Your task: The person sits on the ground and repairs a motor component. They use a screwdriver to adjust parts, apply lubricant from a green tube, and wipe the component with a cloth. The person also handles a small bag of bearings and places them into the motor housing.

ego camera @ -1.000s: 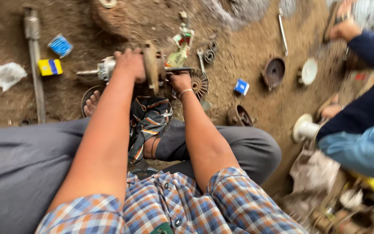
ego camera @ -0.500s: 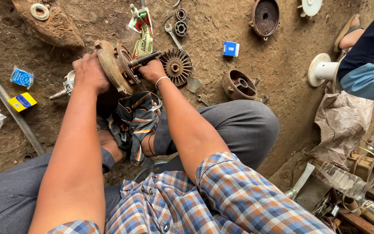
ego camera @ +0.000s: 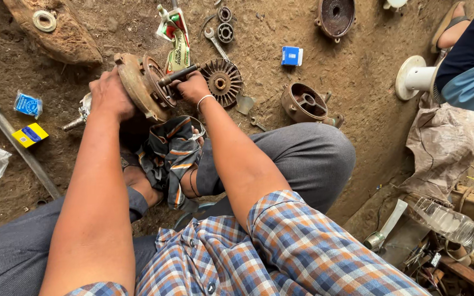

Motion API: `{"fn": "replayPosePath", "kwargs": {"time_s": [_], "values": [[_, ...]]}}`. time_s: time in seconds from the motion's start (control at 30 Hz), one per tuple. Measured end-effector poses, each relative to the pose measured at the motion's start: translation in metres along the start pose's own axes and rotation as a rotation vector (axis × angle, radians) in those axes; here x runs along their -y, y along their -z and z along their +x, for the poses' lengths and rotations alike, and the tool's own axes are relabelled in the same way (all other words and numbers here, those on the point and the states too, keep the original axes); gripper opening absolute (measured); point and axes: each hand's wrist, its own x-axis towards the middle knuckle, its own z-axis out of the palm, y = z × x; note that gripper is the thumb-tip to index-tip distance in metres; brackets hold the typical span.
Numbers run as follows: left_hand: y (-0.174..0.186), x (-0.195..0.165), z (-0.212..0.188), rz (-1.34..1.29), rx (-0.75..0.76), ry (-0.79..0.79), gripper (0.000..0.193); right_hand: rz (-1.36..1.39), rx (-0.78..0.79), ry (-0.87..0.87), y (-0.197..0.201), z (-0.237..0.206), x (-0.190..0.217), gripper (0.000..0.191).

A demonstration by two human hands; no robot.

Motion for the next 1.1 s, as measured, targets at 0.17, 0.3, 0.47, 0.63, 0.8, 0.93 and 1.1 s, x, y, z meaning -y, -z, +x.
{"fn": "replayPosePath", "kwargs": {"time_s": [0.17,0.3,0.47,0.63,0.8,0.93,1.1], "values": [[0.002,-0.002,0.000,0.016,0.005,-0.011,0.073,-0.209,0.019,0.026,0.001,-0.005,0.004,0.034],[0.001,-0.002,0.000,0.004,0.012,0.010,0.079,-0.193,-0.006,0.009,-0.002,-0.005,0.002,0.035],[0.000,0.000,0.003,0.006,0.011,-0.002,0.080,-0.333,0.023,-0.048,-0.006,0.002,-0.003,0.033],[0.004,-0.002,0.003,0.075,-0.038,-0.025,0.090,-0.188,-0.024,0.108,-0.004,0.004,-0.004,0.033],[0.009,-0.007,-0.001,0.034,0.016,0.021,0.082,-0.116,0.049,-0.017,-0.003,0.005,-0.011,0.037],[0.010,-0.010,-0.001,0.058,0.050,0.035,0.083,-0.271,0.056,-0.014,-0.006,0.008,-0.015,0.037],[0.003,-0.001,0.004,0.048,-0.005,0.066,0.104,-0.483,-0.003,0.058,-0.009,0.005,-0.010,0.038]]}}
